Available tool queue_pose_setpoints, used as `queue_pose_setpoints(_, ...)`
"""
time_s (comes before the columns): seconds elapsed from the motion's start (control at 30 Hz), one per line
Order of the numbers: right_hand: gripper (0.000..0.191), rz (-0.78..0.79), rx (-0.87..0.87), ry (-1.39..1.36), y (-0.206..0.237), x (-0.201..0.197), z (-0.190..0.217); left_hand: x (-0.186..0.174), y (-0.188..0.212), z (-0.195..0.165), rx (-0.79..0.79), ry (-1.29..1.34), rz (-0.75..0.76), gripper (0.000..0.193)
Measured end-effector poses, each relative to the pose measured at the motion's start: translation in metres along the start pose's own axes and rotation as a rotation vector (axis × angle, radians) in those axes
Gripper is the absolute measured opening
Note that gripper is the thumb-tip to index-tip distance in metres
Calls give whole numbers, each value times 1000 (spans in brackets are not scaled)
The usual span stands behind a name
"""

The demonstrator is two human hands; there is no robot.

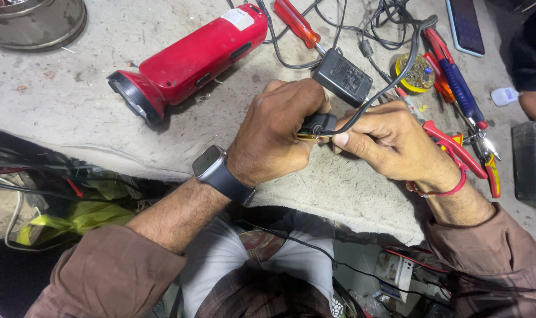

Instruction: The person disassembles a black power adapter using pliers and a screwdriver, removes the internal transformer and circuit board, and manipulates the components on a cluttered workbench.

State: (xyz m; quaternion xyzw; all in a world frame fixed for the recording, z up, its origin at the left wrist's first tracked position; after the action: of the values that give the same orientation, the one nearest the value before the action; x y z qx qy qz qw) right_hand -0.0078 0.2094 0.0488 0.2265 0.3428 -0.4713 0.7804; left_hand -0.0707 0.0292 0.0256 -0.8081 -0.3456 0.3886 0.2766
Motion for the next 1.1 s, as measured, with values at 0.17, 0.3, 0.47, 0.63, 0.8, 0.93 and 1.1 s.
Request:
queue_pose_setpoints(0.17,22,27,11,-46,-3,1,-5,2,1,6,-64,0,17,35)
queue_pose_setpoints(0.3,23,22,53,-37,-3,2,-9,-1,2,7,-61,28,1,35)
queue_pose_setpoints(0.47,24,39,39,-219,-7,2,-16,-4,-3,13,-48,99,9,35)
queue_pose_setpoints(0.63,34,19,-17,-478,-12,-6,-22,-4,-7,22,-110,188,11,33)
queue_pose_setpoints(0.8,41,-237,-156,-338,-18,-17,-15,-10,-18,38,-228,162,-5,47)
queue_pose_setpoints(0.93,36,-223,-198,-223,-30,-16,-9,-5,-24,45,-354,218,65,52)
queue_pose_setpoints(1.1,39,-276,-17,-422,-32,-13,-23,-5,-25,45,-367,256,34,56)
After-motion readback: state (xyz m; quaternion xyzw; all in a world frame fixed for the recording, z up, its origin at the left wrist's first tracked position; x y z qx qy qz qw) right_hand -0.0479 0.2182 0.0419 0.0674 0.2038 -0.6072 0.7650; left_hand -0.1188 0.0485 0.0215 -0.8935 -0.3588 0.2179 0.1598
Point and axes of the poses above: each hand's wrist, its own y-axis away from the middle knuckle, its own x-axis out of the palm, z = x × y, the point moved 5 cm from there along -y, towards the middle knuckle, and after that the axes turned 12 degrees about z, right-handed, at the moved point
